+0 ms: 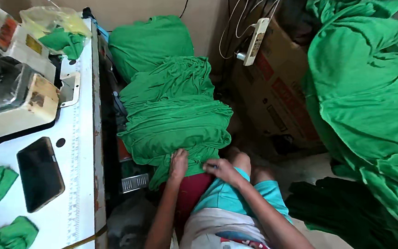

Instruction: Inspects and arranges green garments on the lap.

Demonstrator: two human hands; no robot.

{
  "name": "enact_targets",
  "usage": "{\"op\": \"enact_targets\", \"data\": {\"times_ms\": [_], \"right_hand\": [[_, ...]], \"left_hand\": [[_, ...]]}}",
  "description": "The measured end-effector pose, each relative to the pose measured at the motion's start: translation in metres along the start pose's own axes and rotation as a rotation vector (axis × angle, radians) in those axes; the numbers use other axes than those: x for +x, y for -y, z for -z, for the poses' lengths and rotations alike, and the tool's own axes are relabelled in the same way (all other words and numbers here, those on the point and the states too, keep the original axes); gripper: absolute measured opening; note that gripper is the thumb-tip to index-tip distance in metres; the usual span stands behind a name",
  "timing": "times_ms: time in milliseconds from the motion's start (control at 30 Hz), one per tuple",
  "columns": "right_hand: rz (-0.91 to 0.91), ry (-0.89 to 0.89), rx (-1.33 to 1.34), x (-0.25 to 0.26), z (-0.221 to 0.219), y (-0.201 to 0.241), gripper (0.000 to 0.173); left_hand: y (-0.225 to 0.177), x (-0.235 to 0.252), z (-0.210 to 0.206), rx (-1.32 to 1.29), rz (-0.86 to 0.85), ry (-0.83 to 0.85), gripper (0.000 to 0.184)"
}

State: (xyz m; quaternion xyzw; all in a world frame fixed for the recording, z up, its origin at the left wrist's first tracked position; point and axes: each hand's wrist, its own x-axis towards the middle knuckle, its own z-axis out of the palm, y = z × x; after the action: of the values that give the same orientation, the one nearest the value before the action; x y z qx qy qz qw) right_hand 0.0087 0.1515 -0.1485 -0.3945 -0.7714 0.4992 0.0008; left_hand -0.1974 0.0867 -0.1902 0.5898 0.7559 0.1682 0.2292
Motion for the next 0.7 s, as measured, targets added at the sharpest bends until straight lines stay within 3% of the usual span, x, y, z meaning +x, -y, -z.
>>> {"op": "enact_targets", "data": {"times_ms": [67, 133, 200, 300, 400, 533, 633, 700], "right_hand": [[-0.073, -0.225, 0.185, 0.006, 0.001, -0.004, 0.028], [-0.130, -0.320, 0.284, 0.019, 0.001, -0.007, 0.026], [-0.170, -0.295, 0.340, 0.032, -0.006, -0.009, 0.029], [-0.272, -0.123, 0.207, 0.045, -0.014, -0.006, 0.049], [-0.333, -0.078, 0.081, 0.047, -0.016, 0.001, 0.055], [-0.379, -0.092, -0.022, 0.039, -0.017, 0.002, 0.051], [-0.423, -0.078, -0.126, 0.033, -0.019, 0.010, 0.037], [-0.434, -0.093, -0.116, 0.030, -0.017, 0.011, 0.037]], "left_hand": [[-0.008, -0.002, 0.003, 0.038, 0.060, -0.002, 0.029], [-0.017, -0.003, 0.004, 0.099, 0.072, -0.065, 0.033], [-0.027, -0.002, 0.005, 0.116, 0.052, -0.053, 0.038], [-0.037, -0.001, 0.001, 0.033, -0.016, 0.038, 0.039], [-0.033, -0.001, -0.002, -0.152, 0.071, 0.124, 0.039], [-0.023, 0.001, -0.004, -0.226, 0.213, 0.007, 0.049], [-0.024, 0.005, -0.005, -0.175, 0.221, -0.005, 0.031], [-0.026, 0.005, -0.007, -0.145, 0.248, -0.017, 0.029]]}}
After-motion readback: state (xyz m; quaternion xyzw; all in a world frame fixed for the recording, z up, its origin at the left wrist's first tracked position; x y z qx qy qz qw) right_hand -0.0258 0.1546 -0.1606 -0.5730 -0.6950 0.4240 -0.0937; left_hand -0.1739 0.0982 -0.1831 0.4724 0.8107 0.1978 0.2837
